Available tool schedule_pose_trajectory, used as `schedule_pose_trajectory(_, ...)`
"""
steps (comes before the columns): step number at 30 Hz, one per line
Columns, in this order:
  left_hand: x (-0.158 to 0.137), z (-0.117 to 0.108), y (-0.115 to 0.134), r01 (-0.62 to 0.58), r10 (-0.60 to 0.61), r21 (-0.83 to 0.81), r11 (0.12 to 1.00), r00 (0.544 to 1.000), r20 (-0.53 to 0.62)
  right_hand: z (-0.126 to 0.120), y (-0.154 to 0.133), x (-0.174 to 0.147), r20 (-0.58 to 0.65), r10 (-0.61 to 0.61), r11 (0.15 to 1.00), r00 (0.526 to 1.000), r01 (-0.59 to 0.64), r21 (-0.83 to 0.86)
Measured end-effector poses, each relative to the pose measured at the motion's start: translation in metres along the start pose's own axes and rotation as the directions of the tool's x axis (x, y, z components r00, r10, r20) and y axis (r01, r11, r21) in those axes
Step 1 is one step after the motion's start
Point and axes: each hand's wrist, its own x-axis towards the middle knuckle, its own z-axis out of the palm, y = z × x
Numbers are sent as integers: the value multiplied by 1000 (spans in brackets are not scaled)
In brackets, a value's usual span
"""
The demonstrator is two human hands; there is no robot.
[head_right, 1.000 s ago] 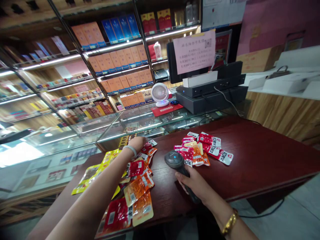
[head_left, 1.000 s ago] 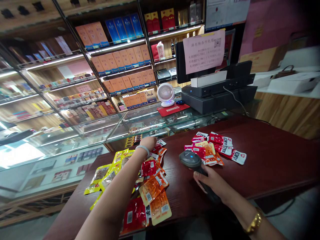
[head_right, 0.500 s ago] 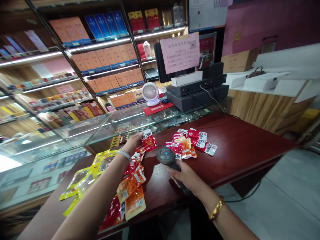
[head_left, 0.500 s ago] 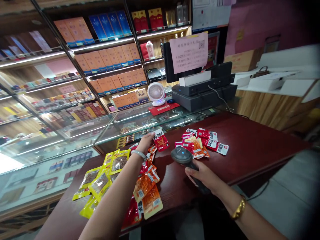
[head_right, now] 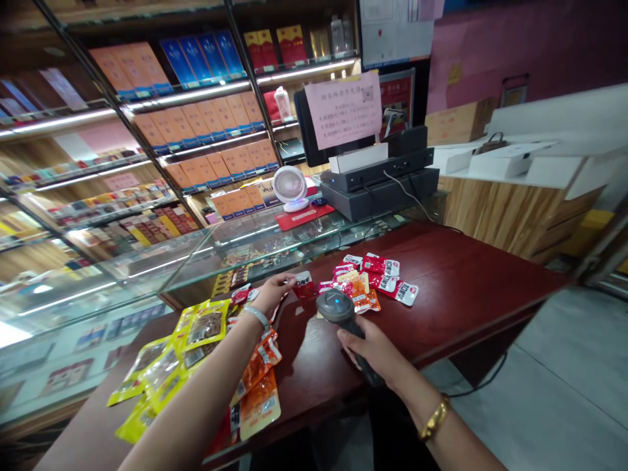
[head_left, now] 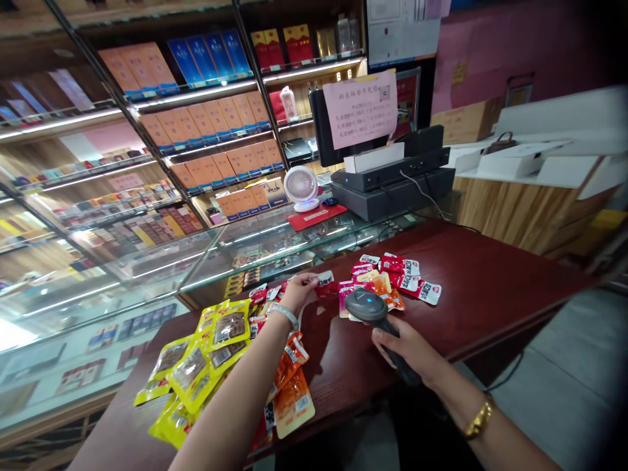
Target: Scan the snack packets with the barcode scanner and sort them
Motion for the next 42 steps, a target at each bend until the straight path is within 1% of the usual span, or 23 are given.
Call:
schedule_pose_trajectory(2,-3,-1,5,-94,100,261,961,995,-9,-3,-2,-2,-19,-7,1000,1000,8,13)
schedule_pose_trajectory(3,-6,-2,7,-121,128,347,930,992,5,-4,-2,-2,-28,-7,1000,1000,8,20)
schedule_pose_trajectory(4,-9,-3,9,-135,136,397,908,990,26,-4,-3,-3,-33,-8,1000,999,8,28)
schedule_pose_trajectory(6,-16,-3,12,-146,128,426,893,989,69,-5,-3,-4,-39,-8,999,999,10,40)
schedule_pose_trajectory(8,-24,-1,13,-154,128,402,902,988,91,-5,-3,-5,-36,-15,999,999,16,47)
schedule_pose_trajectory(10,-30,1,12,-143,127,354,924,990,68,-4,-6,-6,-22,-18,999,1000,19,42)
schedule_pose_trajectory(12,-35,1,9,-105,100,328,939,994,33,-3,-9,-7,-5,-17,999,1000,17,33)
schedule_pose_trajectory(14,-39,1,5,-98,94,357,929,995,28,-2,-11,-8,4,-21,1000,1000,20,23)
schedule_pose_trajectory(17,-43,0,0,-145,134,404,903,989,56,-2,-11,-7,8,-29,999,1000,29,24)
schedule_pose_trajectory(22,-52,4,-3,-182,164,328,927,983,82,-2,-6,-3,21,-47,998,999,46,47)
schedule_pose_trajectory(28,-55,6,-2,-156,143,234,960,987,69,-1,-8,-3,-17,-53,998,998,54,42)
schedule_pose_trajectory(30,-50,12,-2,-116,109,175,978,993,46,-1,-6,-4,-18,-49,998,999,49,49)
schedule_pose_trajectory(32,-43,24,-1,-78,76,82,994,997,28,-1,-3,-3,-23,-38,998,999,40,57)
schedule_pose_trajectory(33,-38,32,0,-62,62,21,998,997,37,0,-1,-1,-25,-34,998,999,35,60)
schedule_pose_trajectory(34,-34,41,1,-49,51,-42,998,997,62,0,0,0,-23,-28,998,999,30,63)
schedule_pose_trajectory(35,-29,50,2,-39,51,-104,994,992,112,2,2,2,-19,-23,998,1000,24,63)
schedule_pose_trajectory(36,-23,58,3,-20,52,-151,988,977,209,3,3,5,-14,-15,998,1000,15,60)
schedule_pose_trajectory(37,-17,64,4,-8,58,-161,987,951,303,5,3,7,-8,-5,998,1000,6,55)
schedule_pose_trajectory(38,-11,68,4,-14,64,-133,991,923,380,6,3,9,-3,5,999,1000,-5,51)
schedule_pose_trajectory(39,-5,67,5,-43,62,-56,998,904,423,7,3,11,0,13,999,1000,-13,46)
schedule_pose_trajectory(40,1,64,5,-90,53,68,994,904,423,8,2,13,1,19,999,1000,-19,42)
schedule_pose_trajectory(41,8,56,4,-139,37,242,960,923,383,9,1,15,2,25,999,1000,-25,37)
schedule_pose_trajectory(42,14,46,4,-167,26,430,887,949,314,10,1,16,6,30,999,1000,-30,33)
